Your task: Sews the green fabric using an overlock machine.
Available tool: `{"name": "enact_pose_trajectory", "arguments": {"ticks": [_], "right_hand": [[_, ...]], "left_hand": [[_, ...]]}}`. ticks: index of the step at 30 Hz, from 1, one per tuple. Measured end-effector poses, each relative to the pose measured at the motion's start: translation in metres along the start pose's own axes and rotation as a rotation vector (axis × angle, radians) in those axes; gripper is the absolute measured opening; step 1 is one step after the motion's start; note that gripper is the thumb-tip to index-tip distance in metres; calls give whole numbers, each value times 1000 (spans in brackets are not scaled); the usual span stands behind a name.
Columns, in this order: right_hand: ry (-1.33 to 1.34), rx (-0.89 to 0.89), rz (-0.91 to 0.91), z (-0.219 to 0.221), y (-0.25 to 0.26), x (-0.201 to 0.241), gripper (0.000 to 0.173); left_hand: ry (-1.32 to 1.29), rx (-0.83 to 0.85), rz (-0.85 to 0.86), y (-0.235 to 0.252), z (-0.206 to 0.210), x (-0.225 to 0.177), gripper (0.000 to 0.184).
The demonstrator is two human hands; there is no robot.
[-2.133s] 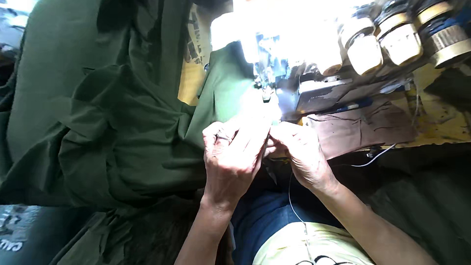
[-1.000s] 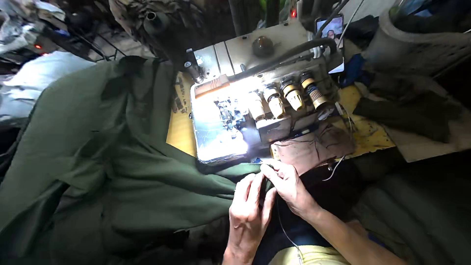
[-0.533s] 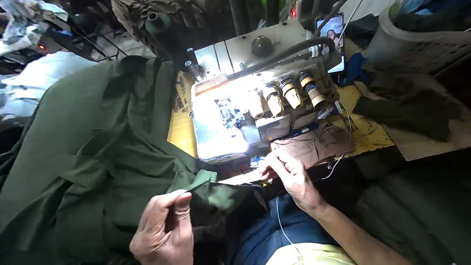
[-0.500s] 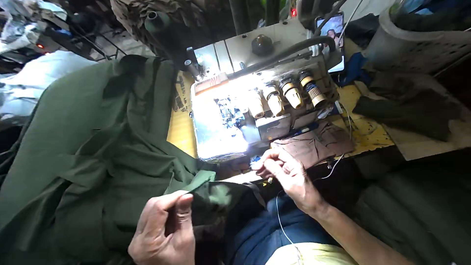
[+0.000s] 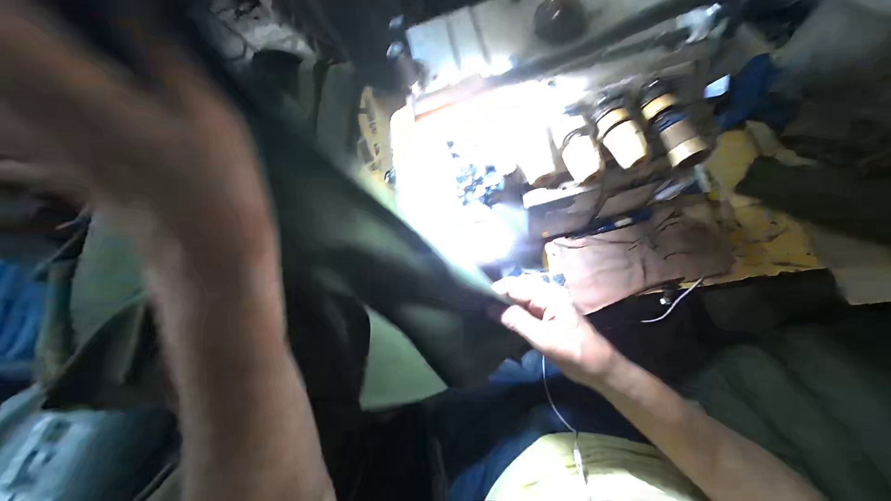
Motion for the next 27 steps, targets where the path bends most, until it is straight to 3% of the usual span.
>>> {"name": "enact_pose_trajectory", "arguments": {"ticks": [1,3,5,7,11,15,18,20,22,24,27], "right_hand": [[154,29,114,-2,5,-5,16],[377,67,266,-3,11,-19,16],[461,77,287,-1,7,-25,20],[437,54,240,-1,2,-25,22],[170,-47,186,-11,13,-29,21],[-88,-13,87,-20,16,-22,14],[-117,43,94,-19,-3,-27,15],[-117,-21,112,-22,-14,-37,15],[-415,-221,25,-21,-24,-37,24],[-811,-376,-222,-6,-30,-21,29],[-1131,-322,-434,42,-19,-23,34]], "left_hand": [[137,88,362,33,10,8,37],[52,201,184,54,45,-21,43],[-103,279,141,19,78,-36,27],[-158,328,142,-11,97,-35,26],[-122,307,133,8,116,-29,25],[-244,280,219,26,120,-15,27],[-339,292,207,-11,75,4,29],[-339,151,104,-40,39,25,26],[-319,-46,-55,-76,20,39,23],[-256,-110,-183,-113,27,42,21],[-189,-96,-159,-138,61,42,23]]}}
Point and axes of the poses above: each hand's wrist, its own y-axis towards the middle knuckle, its own z-axis out of the palm, x = y × z, the point moved 4 cm from there along y, towards the middle knuckle, and after that the axes turned 10 degrees about x, right-handed, at the moved point
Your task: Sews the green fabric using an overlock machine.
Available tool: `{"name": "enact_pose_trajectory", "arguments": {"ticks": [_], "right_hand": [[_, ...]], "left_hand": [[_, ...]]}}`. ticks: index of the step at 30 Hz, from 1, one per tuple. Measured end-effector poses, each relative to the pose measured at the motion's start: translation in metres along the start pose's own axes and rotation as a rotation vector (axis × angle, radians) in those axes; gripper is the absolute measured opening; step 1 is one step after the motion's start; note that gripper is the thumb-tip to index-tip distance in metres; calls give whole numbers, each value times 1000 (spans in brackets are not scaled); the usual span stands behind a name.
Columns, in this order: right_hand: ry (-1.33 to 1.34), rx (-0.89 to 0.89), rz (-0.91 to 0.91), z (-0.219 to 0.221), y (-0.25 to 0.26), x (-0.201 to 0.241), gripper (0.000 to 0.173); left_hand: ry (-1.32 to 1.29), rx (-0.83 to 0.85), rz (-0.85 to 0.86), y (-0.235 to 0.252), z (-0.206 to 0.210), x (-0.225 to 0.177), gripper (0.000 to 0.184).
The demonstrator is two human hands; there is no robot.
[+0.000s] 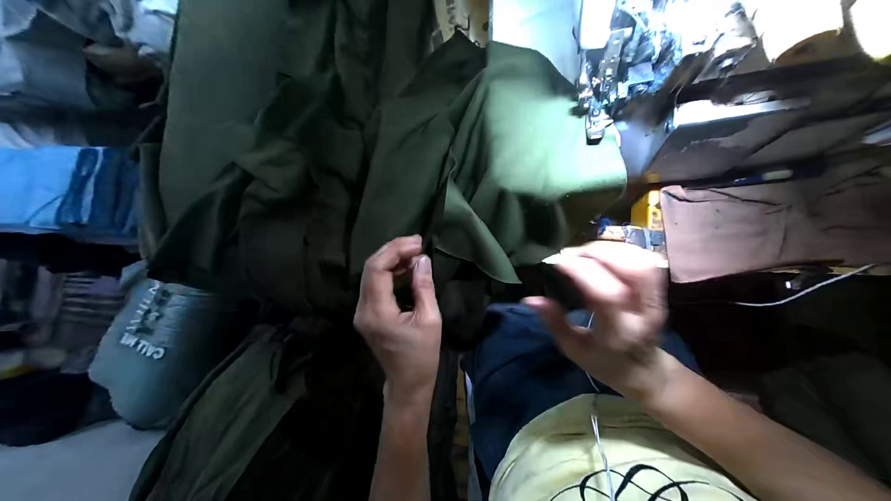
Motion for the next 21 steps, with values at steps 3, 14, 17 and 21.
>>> {"name": "enact_pose_trajectory", "arguments": {"ticks": [3,14,17,21], "right_hand": [[-149,163,-102,53,12,5,25],[834,239,117,-24,27,-14,19],[834,260,240,-19,20,-25,17],[836,114,142,-31,10,-22,17]], "left_hand": [[127,30,160,15,15,10,22],[-454,456,463,80,20,-41,17],[-259,410,414,77,31,-57,17],[-175,547,425,78,29,-77,17]]}}
Point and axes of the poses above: each hand's wrist, its own y-axis towards the middle knuckle, its own z-axis out of the palm, x = y × z, the point moved 4 cm from there along y, towards the middle knuckle, and after that the axes turned 10 degrees about x, right-handed, at the moved point
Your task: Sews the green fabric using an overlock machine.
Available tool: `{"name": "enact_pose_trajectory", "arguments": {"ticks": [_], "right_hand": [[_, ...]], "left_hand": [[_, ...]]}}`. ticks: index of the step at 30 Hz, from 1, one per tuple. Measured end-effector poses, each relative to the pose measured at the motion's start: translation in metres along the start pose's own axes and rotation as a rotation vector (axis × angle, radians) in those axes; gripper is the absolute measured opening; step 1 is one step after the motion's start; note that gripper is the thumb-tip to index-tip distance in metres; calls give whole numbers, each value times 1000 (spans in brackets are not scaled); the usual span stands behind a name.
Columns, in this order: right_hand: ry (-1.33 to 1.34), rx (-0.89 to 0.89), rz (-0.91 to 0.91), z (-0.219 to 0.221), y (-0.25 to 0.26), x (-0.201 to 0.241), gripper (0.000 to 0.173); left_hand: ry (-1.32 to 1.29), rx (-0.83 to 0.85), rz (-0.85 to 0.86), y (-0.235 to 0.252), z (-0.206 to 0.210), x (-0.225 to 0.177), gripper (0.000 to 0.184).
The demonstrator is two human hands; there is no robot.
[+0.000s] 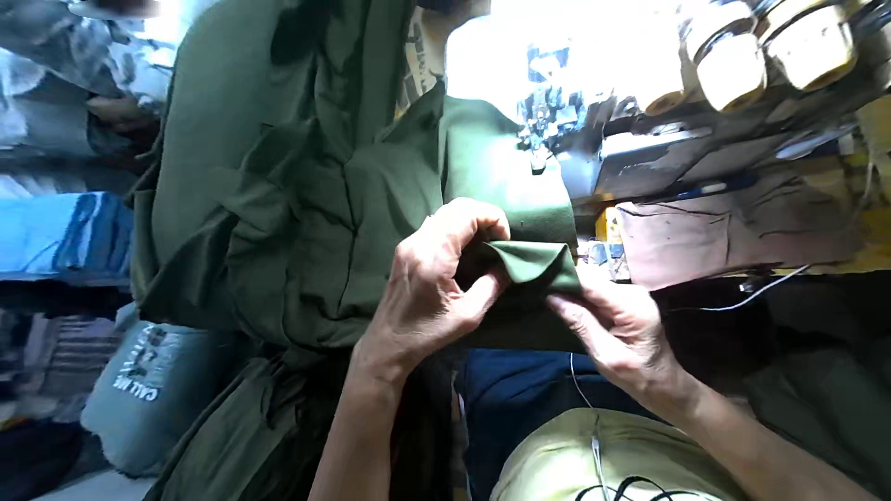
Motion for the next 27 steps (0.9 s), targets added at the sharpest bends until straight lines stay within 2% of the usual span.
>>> {"name": "enact_pose_trajectory", "arguments": {"ticks": [2,4,5,7,8,10,11,13,16,22,27], "right_hand": [[26,-14,57,-10,0,1,17],[60,-35,104,-16,4,8,24],[50,-56,119,-17,7,12,32],[-50,-140,214,-20,17,6,48],[-68,-168,299,-20,21,-6,46],[-71,-171,452,-18,26,-30,21],[-122,-146,461,-17,25,-34,10],[-157,-73,432,-15,12,-34,12],[33,4,398,-9,-9,-38,12],[80,40,400,-5,-20,-48,12],[102,42,418,-4,-28,-49,15]], "left_hand": [[-148,30,20,-1,-6,3,17],[-277,-30,29,2,-10,1,12],[-285,-77,36,7,-11,-3,11],[-157,-191,29,21,-12,-9,20],[-47,-235,-1,29,-9,-9,23],[104,-239,-48,44,6,3,16],[121,-226,-60,47,14,10,13],[68,-174,-95,46,21,16,13],[-132,-111,-114,32,23,14,21],[-352,-213,-100,29,28,10,32],[-375,-297,-170,34,31,4,24]]}}
Point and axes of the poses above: each hand's wrist, its own y-axis towards the middle knuckle, its own z-axis out of the palm, x = y × z, the point moved 4 cm from there along y, towards the middle knuckle, and after that the axes turned 10 degrees about x, right-handed, at the moved point
